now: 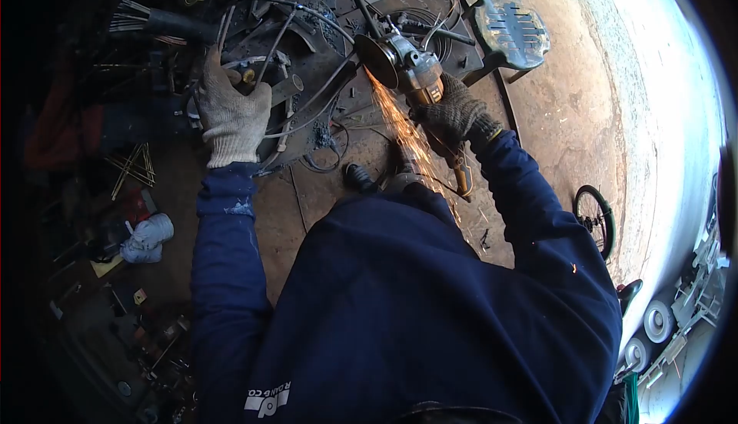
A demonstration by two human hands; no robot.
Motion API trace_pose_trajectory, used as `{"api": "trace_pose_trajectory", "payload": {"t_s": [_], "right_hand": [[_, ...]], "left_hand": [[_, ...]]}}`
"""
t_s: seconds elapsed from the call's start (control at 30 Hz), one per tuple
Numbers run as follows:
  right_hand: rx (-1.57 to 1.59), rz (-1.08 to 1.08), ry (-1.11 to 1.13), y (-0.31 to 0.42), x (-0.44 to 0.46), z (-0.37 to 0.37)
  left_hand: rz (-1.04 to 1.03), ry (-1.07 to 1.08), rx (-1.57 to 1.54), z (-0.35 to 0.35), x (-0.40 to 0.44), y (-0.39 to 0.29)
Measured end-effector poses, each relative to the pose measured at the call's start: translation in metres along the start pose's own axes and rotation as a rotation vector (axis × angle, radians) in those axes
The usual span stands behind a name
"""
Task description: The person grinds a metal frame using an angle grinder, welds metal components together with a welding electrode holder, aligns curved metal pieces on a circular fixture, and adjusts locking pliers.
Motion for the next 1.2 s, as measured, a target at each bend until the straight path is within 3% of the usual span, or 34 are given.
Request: {"api": "trace_pose_trajectory", "payload": {"t_s": [0.23, 0.63, 0.73, 1.2], "right_hand": [[-0.15, 0.034, -0.065, 0.025, -0.013, 0.008], [0.08, -0.044, 0.011, 0.011, -0.005, 0.004], [-0.091, 0.031, -0.003, 0.008, -0.006, 0.006], [-0.054, 0.03, 0.031, -0.002, -0.003, 0.003]], "left_hand": [[0.039, 0.021, -0.082, 0.0, 0.002, -0.002], [0.013, 0.001, -0.032, -0.001, 0.0, 0.002], [0.013, 0.01, -0.033, -0.001, 0.001, 0.002], [0.052, 0.037, -0.049, -0.001, 0.001, 0.002]]}}
Point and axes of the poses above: each hand's wrist, its own x-axis towards the middle knuckle, its own z-axis out of the back of the hand, y = z × x, the point moved 8 cm from there along x, towards the middle knuckle, and after that the axes turned 8 degrees about -x, right-handed, at the moved point
